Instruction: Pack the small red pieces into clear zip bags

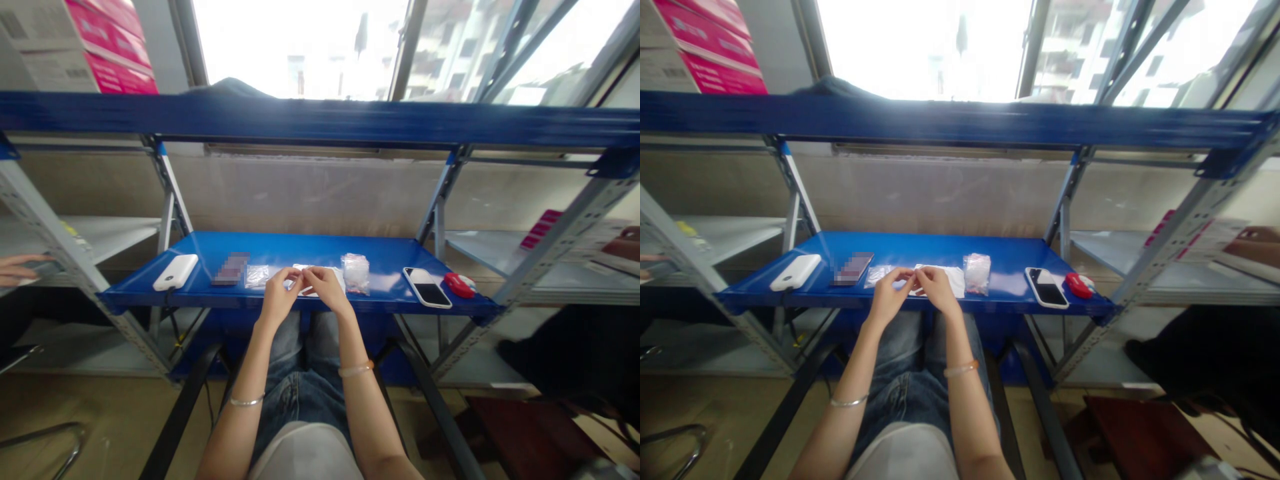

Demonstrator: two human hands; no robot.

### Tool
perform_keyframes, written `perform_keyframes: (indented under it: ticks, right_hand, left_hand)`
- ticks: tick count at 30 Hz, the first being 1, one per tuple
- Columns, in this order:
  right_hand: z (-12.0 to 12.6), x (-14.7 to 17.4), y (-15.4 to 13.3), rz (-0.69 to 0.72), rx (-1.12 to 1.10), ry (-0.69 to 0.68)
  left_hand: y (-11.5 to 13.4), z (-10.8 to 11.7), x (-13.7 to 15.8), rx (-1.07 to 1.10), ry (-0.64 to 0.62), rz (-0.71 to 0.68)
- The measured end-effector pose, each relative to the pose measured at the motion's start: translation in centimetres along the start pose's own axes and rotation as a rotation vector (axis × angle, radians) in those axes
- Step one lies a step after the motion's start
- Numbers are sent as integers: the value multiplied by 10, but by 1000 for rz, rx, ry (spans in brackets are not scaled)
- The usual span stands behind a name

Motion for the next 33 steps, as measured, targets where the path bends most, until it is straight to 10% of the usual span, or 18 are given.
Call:
perform_keyframes:
  ticks: [13, 33]
  right_hand:
    - [0, 0, -3, 49, 25, -115]
    - [-1, 7, -4, 24, 199, -193]
  left_hand:
    - [-14, 1, -3, 302, -133, 166]
    - [-10, -10, 0, 214, -262, 120]
Point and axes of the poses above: each hand's wrist, its own x-axis away from the middle knuckle, its own z-axis out of the back of the hand, y = z × x, the point moved 7 cm from there along -x, towards the middle knuckle, and after that the axes turned 11 degrees about x, right-handed, at the moved point
